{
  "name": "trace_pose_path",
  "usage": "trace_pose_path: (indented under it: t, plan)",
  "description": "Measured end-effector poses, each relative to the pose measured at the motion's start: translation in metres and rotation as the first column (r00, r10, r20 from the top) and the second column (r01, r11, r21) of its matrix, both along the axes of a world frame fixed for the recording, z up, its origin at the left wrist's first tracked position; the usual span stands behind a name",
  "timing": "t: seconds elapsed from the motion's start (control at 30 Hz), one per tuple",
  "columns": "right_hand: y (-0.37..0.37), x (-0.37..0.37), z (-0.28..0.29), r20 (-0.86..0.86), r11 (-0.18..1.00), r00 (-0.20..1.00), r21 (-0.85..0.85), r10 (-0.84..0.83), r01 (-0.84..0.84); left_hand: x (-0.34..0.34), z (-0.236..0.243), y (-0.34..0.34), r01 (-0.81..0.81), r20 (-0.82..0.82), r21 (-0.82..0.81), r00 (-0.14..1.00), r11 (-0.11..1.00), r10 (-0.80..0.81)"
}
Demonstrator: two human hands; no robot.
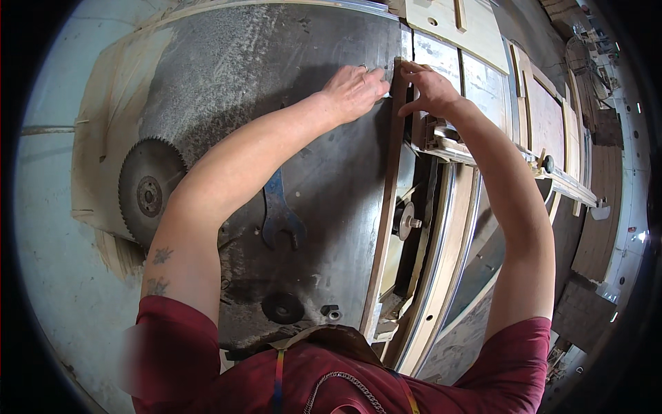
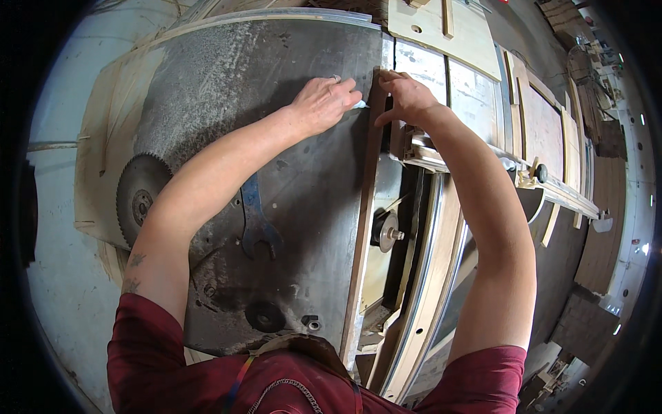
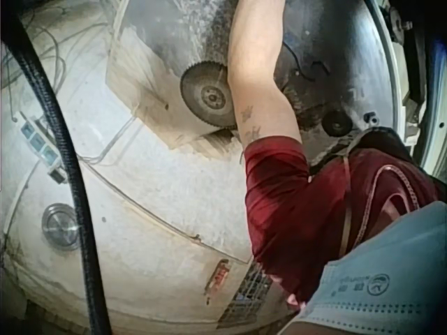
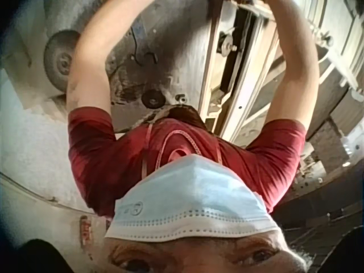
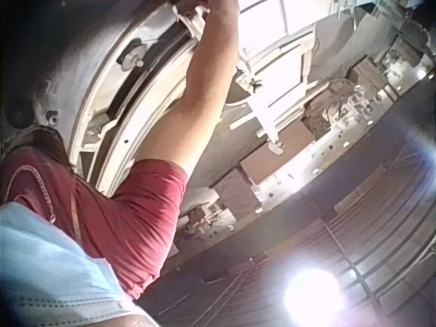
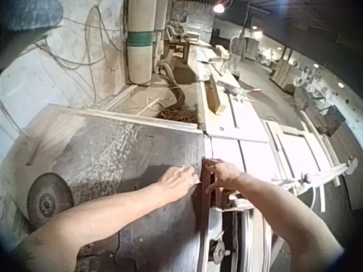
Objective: Cleaning the table saw surface and attaching a wooden guide strip using adhesive.
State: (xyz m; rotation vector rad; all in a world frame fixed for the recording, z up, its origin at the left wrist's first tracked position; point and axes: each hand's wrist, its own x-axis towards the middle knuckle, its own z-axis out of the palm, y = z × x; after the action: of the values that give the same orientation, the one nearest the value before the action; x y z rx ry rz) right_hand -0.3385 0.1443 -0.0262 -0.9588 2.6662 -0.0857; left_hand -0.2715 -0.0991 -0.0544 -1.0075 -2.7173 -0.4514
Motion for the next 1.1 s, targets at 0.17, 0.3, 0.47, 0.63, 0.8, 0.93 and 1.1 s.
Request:
trace_pose_path:
  t: [0.17,0.3,0.47,0.63,0.8,0.93,1.1]
  plan:
    - [0.005,-0.001,-0.002,-0.021,1.000,1.000,0.014,0.000,0.000,0.005,-0.002,0.001,0.001,0.016,0.012,1.000,1.000,-0.001]
    - [0.005,-0.001,-0.003,-0.032,1.000,0.999,-0.004,0.004,-0.004,0.010,-0.008,-0.001,-0.018,0.019,0.054,1.000,0.998,0.017]
    - [-0.006,-0.001,0.000,-0.010,1.000,1.000,-0.011,0.004,-0.004,0.021,-0.015,-0.017,-0.167,0.059,0.201,0.986,0.965,0.158]
    - [0.005,0.001,0.005,0.007,0.999,1.000,0.050,0.005,-0.006,0.035,-0.012,-0.045,-0.530,0.461,0.576,0.839,0.623,0.288]
    - [-0.002,0.002,0.006,0.000,0.998,1.000,0.053,-0.018,0.017,0.038,-0.027,-0.122,-0.632,0.458,0.659,0.767,0.408,0.450]
    - [-0.008,0.003,0.010,0.015,0.996,1.000,0.082,-0.023,0.022,0.045,-0.039,-0.168,-0.705,0.330,0.580,0.661,0.408,0.674]
    - [-0.007,0.004,0.013,0.031,0.994,0.999,0.110,-0.031,0.027,0.045,-0.043,-0.166,-0.735,0.328,0.542,0.632,0.408,0.703]
